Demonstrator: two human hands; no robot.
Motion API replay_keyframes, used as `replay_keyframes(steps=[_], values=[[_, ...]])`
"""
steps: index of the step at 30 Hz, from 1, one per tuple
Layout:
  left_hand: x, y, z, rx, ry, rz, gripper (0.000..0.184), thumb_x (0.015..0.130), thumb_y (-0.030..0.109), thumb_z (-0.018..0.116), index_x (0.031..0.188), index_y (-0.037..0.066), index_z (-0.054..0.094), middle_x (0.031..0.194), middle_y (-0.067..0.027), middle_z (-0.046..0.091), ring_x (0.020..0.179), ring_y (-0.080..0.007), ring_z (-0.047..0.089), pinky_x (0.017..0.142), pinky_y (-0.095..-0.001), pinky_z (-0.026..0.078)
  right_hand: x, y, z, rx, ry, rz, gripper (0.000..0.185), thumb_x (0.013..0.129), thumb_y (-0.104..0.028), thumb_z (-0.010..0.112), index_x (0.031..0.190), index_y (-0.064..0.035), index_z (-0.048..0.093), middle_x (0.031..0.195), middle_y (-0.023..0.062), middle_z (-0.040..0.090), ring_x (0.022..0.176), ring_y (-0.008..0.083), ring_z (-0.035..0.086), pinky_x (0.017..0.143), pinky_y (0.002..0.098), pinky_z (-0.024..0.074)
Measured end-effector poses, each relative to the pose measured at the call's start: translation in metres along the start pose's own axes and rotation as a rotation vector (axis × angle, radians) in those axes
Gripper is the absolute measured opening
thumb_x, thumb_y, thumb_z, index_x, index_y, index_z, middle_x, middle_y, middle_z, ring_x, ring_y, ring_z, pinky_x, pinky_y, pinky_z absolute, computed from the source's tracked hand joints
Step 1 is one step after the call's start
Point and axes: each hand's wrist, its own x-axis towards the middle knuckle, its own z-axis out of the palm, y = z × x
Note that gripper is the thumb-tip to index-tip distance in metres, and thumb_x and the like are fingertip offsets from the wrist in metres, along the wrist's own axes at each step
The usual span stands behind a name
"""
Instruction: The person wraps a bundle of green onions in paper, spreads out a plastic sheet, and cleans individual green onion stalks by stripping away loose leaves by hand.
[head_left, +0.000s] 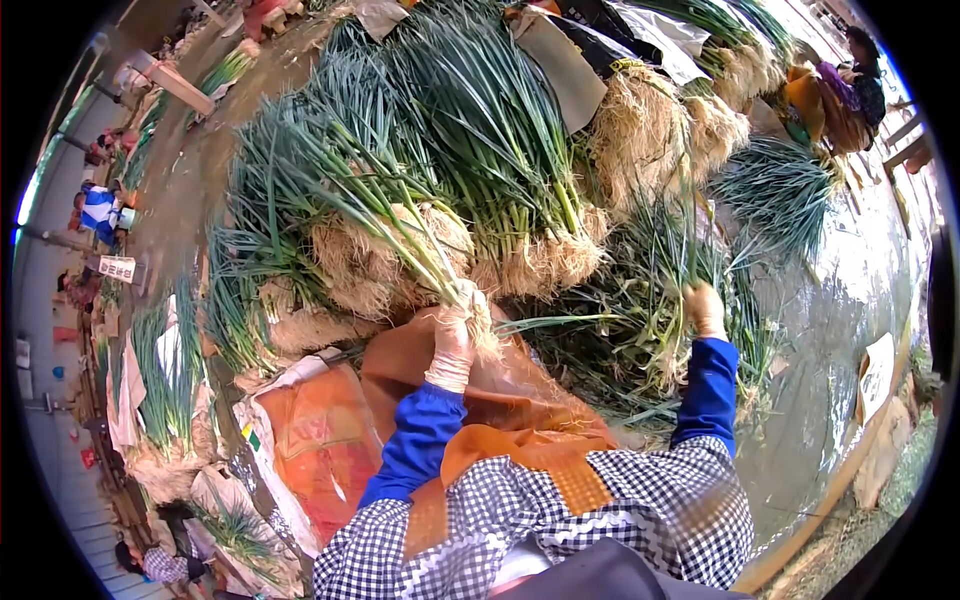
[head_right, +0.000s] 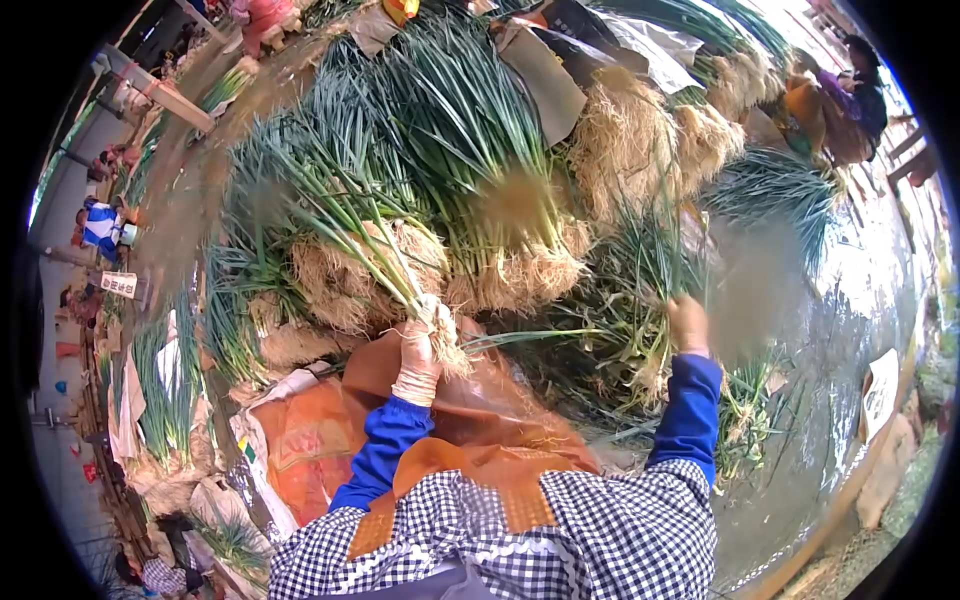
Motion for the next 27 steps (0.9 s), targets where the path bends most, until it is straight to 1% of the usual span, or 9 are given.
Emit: replay_keyframes(steps=[2, 6, 11, 14, 16, 17, 20, 24, 27], values=[[-0.002, -0.001, 0.003, 0.016, -0.011, -0.051, 0.010, 0.086, 0.017, 0.060, 0.093, 0.011, 0.054, 0.069, -0.0007, 0.054, 0.057, -0.0107, 0.053, 0.047, -0.0214, 0.045, -0.007, -0.017, 0.002, -0.348, 0.043, 0.126, 0.037, 0.082, -0.041, 0.054, 0.082, -0.0042, 0.058, 0.084, 0.0163, 0.063, 0.079, 0.0323, 0.062, 0.067, 0.0408, 0.0475], [0.000, -0.012, 0.004, 0.058, -0.040, -0.080, 0.009, 0.085, 0.017, 0.061, 0.089, 0.012, 0.055, 0.068, 0.0010, 0.053, 0.056, -0.0095, 0.052, 0.046, -0.0204, 0.043, 0.032, -0.157, 0.041, -0.038, -0.078, -0.254, 0.034, 0.084, -0.042, 0.053, 0.085, -0.0084, 0.059, 0.087, 0.0125, 0.063, 0.081, 0.0332, 0.061, 0.068, 0.0414, 0.0476], [-0.007, 0.003, -0.001, 0.067, -0.036, -0.092, 0.014, 0.089, 0.025, 0.056, 0.084, 0.012, 0.053, 0.066, -0.0016, 0.053, 0.048, -0.0128, 0.051, 0.040, -0.0249, 0.045, 0.116, -0.235, 0.082, -0.369, -0.214, -0.349, 0.021, 0.083, -0.027, 0.051, 0.084, -0.0127, 0.067, 0.083, 0.0100, 0.066, 0.075, 0.0283, 0.064, 0.067, 0.0369, 0.0505], [-0.010, 0.005, 0.001, 0.028, -0.189, -0.107, 0.013, 0.088, 0.023, 0.056, 0.086, 0.010, 0.054, 0.074, -0.0067, 0.059, 0.062, -0.0185, 0.060, 0.053, -0.0287, 0.052, 0.084, -0.247, -0.005, 0.234, -0.105, -0.313, 0.025, 0.080, -0.033, 0.057, 0.091, -0.0125, 0.066, 0.083, 0.0109, 0.067, 0.072, 0.0244, 0.064, 0.063, 0.0385, 0.0517], [-0.024, -0.013, 0.035, 0.256, -0.086, -0.073, 0.011, 0.087, 0.019, 0.056, 0.088, 0.008, 0.054, 0.093, -0.0141, 0.063, 0.089, -0.0270, 0.062, 0.074, -0.0344, 0.053, 0.048, -0.222, -0.016, 0.825, -0.590, -0.375, 0.028, 0.079, -0.033, 0.060, 0.094, -0.0094, 0.065, 0.083, 0.0099, 0.065, 0.072, 0.0202, 0.062, 0.066, 0.0348, 0.0508], [-0.034, -0.023, 0.057, 0.216, -0.016, -0.173, 0.006, 0.086, 0.008, 0.055, 0.090, 0.003, 0.054, 0.087, -0.0086, 0.060, 0.080, -0.0166, 0.060, 0.068, -0.0267, 0.053, 0.017, -0.223, -0.015, 0.880, -0.647, -0.280, 0.029, 0.080, -0.032, 0.060, 0.095, -0.0075, 0.064, 0.082, 0.0075, 0.063, 0.072, 0.0165, 0.059, 0.067, 0.0312, 0.0497], [-0.037, -0.077, 0.032, 0.293, -0.035, -0.283, 0.013, 0.078, 0.000, 0.064, 0.087, 0.003, 0.056, 0.084, -0.0048, 0.061, 0.077, -0.0156, 0.061, 0.066, -0.0268, 0.051, -0.044, -0.212, 0.030, 1.079, -0.892, -0.288, 0.033, 0.082, -0.032, 0.062, 0.096, -0.0026, 0.062, 0.076, 0.0004, 0.060, 0.069, 0.0087, 0.054, 0.067, 0.0222, 0.0455], [-0.047, -0.094, 0.022, 0.320, 0.073, -0.300, 0.019, 0.073, -0.003, 0.067, 0.076, 0.009, 0.053, 0.074, -0.0015, 0.057, 0.066, -0.0141, 0.058, 0.063, -0.0254, 0.048, -0.052, -0.206, 0.116, 1.557, -0.685, 0.105, 0.028, 0.089, -0.034, 0.052, 0.081, -0.0086, 0.060, 0.068, 0.0009, 0.060, 0.058, 0.0143, 0.056, 0.053, 0.0288, 0.0433], [-0.034, -0.112, -0.007, 0.616, 0.154, 0.001, 0.020, 0.073, -0.003, 0.067, 0.071, 0.009, 0.051, 0.070, 0.0013, 0.052, 0.060, -0.0104, 0.050, 0.056, -0.0241, 0.042, -0.059, -0.211, 0.156, 0.391, 0.109, -0.299, 0.036, 0.092, -0.037, 0.042, 0.081, -0.0095, 0.062, 0.067, 0.0162, 0.059, 0.061, 0.0349, 0.057, 0.056, 0.0399, 0.0466]])
